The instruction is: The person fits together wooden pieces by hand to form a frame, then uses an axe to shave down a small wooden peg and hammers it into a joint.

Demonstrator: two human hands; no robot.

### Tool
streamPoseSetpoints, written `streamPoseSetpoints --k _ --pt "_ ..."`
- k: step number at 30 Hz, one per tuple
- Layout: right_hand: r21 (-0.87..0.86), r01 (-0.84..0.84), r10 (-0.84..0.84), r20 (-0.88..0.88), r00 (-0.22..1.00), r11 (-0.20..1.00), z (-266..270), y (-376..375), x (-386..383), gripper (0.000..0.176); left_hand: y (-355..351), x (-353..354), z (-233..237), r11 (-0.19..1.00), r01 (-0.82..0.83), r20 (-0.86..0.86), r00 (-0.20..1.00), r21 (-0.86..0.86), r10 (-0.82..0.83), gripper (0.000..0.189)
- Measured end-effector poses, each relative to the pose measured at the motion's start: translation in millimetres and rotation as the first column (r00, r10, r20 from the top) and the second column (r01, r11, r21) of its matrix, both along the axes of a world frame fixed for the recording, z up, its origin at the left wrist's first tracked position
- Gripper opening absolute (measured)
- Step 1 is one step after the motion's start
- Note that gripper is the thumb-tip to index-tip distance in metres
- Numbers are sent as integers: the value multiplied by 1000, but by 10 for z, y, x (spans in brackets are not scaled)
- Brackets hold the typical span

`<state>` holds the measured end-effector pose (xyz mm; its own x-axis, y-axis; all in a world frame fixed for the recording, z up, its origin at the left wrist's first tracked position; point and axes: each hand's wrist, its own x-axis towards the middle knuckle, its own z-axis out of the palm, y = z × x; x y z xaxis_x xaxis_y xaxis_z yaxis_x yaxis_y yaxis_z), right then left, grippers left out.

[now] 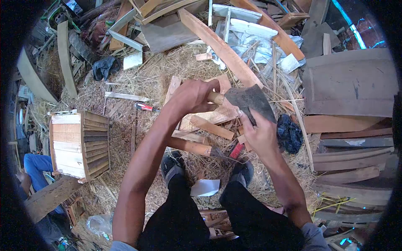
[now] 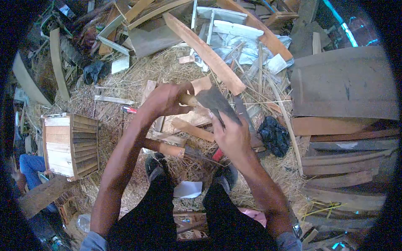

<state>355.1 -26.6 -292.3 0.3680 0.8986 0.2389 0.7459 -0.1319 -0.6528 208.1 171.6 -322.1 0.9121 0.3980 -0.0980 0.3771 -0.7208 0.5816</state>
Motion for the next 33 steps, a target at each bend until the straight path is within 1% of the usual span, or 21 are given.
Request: streamPoseSetpoints --k 3,5,6,9,12,14,15,18,19,21,22,23,24,26,27,30,31,33 --pt "-137 22 -38 -116 992 990 54 -27 -58 24 -5 -9 -33 1000 -5 50 999 9 5 46" --pt "-43 -9 5 -99 995 999 53 -7 -67 23 28 -11 -162 998 43 109 993 36 -46 41" --pt "6 -25 26 -88 996 1000 56 9 -72 23 33 -7 -142 996 66 139 988 52 -73 38" --pt "40 -28 32 -109 994 999 101 36 -101 21 39 -9 -74 996 66 3 998 56 -66 35" --pt "39 -137 134 79 988 990 103 176 -78 22 29 -1 -43 997 51 -42 998 52 -49 35" --pt "-202 -109 140 143 980 973 184 209 22 20 30 -31 -54 998 54 20 998 30 -54 34" --pt "-321 -88 151 177 973 943 236 219 59 19 29 -34 -46 998 53 54 997 16 -53 33" --pt "-83 -48 55 88 995 995 384 229 -2 20 21 -22 -85 999 41 54 998 16 -42 33" --pt "-15 -55 56 52 997 998 381 228 -38 20 10 -28 -92 999 37 19 999 24 -38 33" --pt "-157 -77 96 112 989 985 240 210 -80 20 35 -7 -59 998 36 -41 999 58 -34 33" --pt "-223 -88 121 143 982 971 201 222 -86 19 48 -11 -51 998 40 -3 999 48 -39 33" --pt "-321 -86 110 57 992 943 202 211 -67 25 43 -31 -63 998 45 35 998 35 -47 33" --pt "-240 -92 117 91 989 966 203 222 -28 25 34 -39 -55 998 52 70 996 19 -54 34" --pt "-97 -112 125 149 981 989 181 191 58 25 20 -44 -81 999 42 61 997 23 -43 34" --pt "-69 -61 67 92 994 996 253 178 1 23 21 -37 -72 999 36 59 998 29 -38 35" --pt "66 -161 159 47 986 985 126 163 -72 23 20 17 -5 994 38 -82 996 102 -29 34" --pt "-152 -169 198 200 960 974 93 163 -68 24 24 25 -15 995 39 -49 998 90 -35 34" --pt "-128 -154 168 107 980 980 167 184 -48 23 18 0 -33 997 49 6 999 61 -50 33"
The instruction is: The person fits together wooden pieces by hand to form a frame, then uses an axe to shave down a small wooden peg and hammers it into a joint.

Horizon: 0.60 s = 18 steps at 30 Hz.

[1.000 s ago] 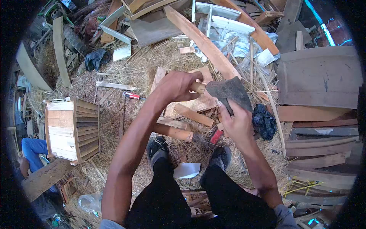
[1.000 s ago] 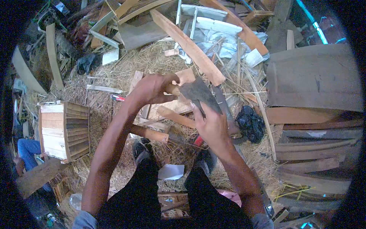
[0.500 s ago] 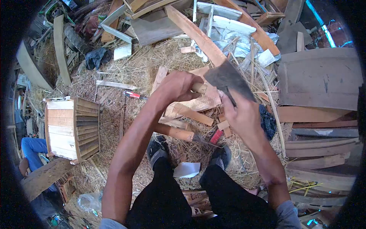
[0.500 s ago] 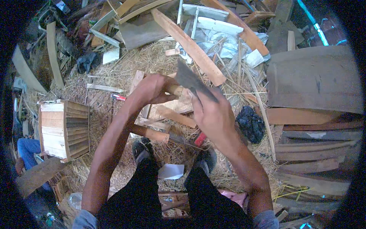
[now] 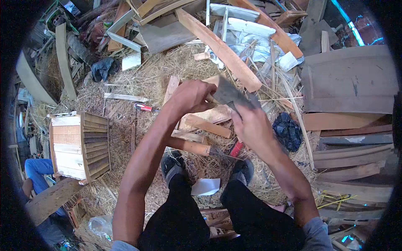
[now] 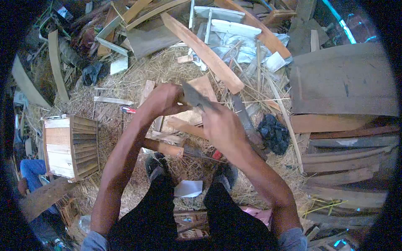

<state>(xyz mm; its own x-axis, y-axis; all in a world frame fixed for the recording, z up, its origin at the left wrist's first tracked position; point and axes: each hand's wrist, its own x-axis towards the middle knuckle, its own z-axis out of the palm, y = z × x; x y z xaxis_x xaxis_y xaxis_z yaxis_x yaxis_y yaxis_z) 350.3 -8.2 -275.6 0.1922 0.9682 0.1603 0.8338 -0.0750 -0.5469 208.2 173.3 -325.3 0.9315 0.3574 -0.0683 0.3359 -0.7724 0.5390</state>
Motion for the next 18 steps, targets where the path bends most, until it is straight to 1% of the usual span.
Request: streamPoseSetpoints --k 1,2,3,4,5,8,11,12,15,17,18 --pt "-3 10 -10 -53 999 1000 29 19 -21 23 -5 -13 9 1000 -11 -27 1000 6 11 32" --pt "171 11 -2 -55 998 985 -19 11 -50 20 -10 -19 16 1000 -24 -52 998 7 24 32" --pt "6 17 -17 -33 999 1000 -6 32 -45 19 -12 -6 45 999 -36 -74 997 12 37 32" --pt "-153 32 -33 -6 999 988 32 66 -15 19 9 -5 17 1000 -13 -51 999 -12 12 33" --pt "-304 58 -54 24 998 951 64 72 9 18 8 4 -13 1000 9 -28 1000 -14 -9 35" --pt "-62 116 -124 -140 982 991 55 23 113 20 44 8 -135 999 49 22 999 0 -49 41" --pt "-110 208 -230 -256 939 972 -85 -132 192 21 54 11 -213 998 66 28 997 18 -67 42" --pt "-92 235 -249 -193 949 968 -334 -234 246 25 75 32 -214 996 82 24 996 23 -82 42" --pt "-352 273 -358 -202 912 895 -974 -444 329 31 101 69 -215 993 116 27 993 -9 -116 41" --pt "-292 287 -356 -218 909 912 -1531 -615 349 33 144 48 -188 995 98 17 995 -17 -98 41" --pt "-270 295 -359 -226 906 916 -1700 -714 322 35 142 26 -164 997 77 5 997 -16 -77 40"
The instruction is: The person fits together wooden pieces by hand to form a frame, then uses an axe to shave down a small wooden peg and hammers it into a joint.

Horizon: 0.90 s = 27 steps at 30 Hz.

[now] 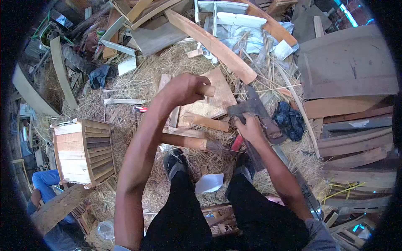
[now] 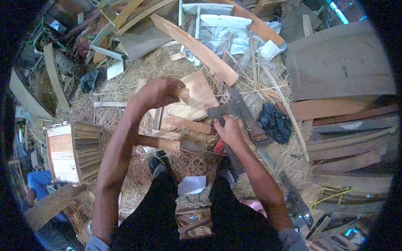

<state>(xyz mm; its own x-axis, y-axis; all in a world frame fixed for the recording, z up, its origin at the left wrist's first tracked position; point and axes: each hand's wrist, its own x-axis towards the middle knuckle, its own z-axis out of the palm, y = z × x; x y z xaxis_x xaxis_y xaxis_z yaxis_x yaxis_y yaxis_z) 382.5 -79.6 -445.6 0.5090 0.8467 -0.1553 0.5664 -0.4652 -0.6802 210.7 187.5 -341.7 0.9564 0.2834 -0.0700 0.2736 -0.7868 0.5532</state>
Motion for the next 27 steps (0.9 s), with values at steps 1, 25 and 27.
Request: streamPoseSetpoints --k 1,25,27 --pt "-32 6 -5 37 999 999 -55 -56 -31 34 -7 -27 51 1000 -24 -11 1000 3 24 40" --pt "427 -450 417 174 892 784 2407 834 -456 48 -384 -692 425 402 105 347 722 -910 598 80" --pt "419 -456 423 176 889 785 2404 838 -473 49 -386 -717 414 402 95 339 727 -911 597 79"
